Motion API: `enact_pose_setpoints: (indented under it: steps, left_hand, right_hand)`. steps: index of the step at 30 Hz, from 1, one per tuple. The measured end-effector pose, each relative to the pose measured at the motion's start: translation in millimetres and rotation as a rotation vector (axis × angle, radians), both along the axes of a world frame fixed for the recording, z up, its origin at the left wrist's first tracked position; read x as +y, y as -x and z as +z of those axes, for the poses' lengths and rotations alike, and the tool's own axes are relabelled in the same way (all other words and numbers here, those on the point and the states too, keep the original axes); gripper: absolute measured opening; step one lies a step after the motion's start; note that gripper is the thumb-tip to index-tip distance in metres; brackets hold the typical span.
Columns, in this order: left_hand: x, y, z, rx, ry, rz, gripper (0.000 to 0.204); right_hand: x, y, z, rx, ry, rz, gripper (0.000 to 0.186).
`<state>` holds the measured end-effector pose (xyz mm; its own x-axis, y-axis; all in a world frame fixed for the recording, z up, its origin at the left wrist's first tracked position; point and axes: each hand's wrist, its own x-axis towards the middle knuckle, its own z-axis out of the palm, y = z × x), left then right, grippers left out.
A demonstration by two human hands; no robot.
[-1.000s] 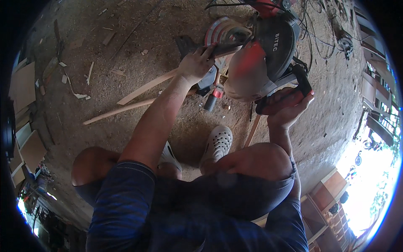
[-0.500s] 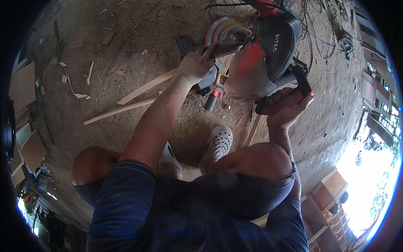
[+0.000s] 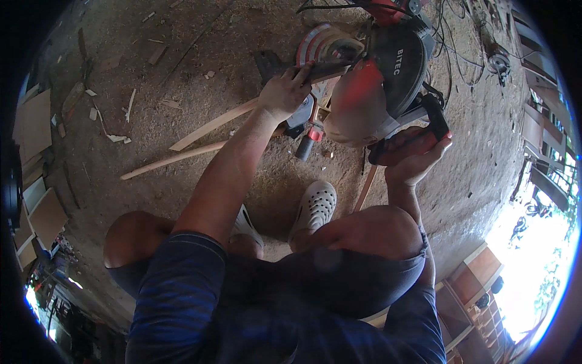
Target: The person marks wooden trim strips with a pencil against a wooden door and cuts the trim pieces using a miter saw.
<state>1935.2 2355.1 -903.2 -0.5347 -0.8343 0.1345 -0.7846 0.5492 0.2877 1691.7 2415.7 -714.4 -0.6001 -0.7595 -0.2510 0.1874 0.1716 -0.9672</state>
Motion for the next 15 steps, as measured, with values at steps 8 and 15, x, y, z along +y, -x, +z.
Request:
enact_pose_setpoints:
  steps: [8, 15]
  left_hand:
    - [0.5, 0.0, -4.1, -0.001, 0.007, 0.005, 0.027]
    - [0.1, -0.7, -2.4, 0.031, 0.018, -0.002, 0.022]
  right_hand:
    - [2.4, 1.9, -2.8, 0.006, -0.002, 0.021, 0.074]
    - [3.4, -1.2, -1.9, -0.028, -0.002, -0.005, 0.071]
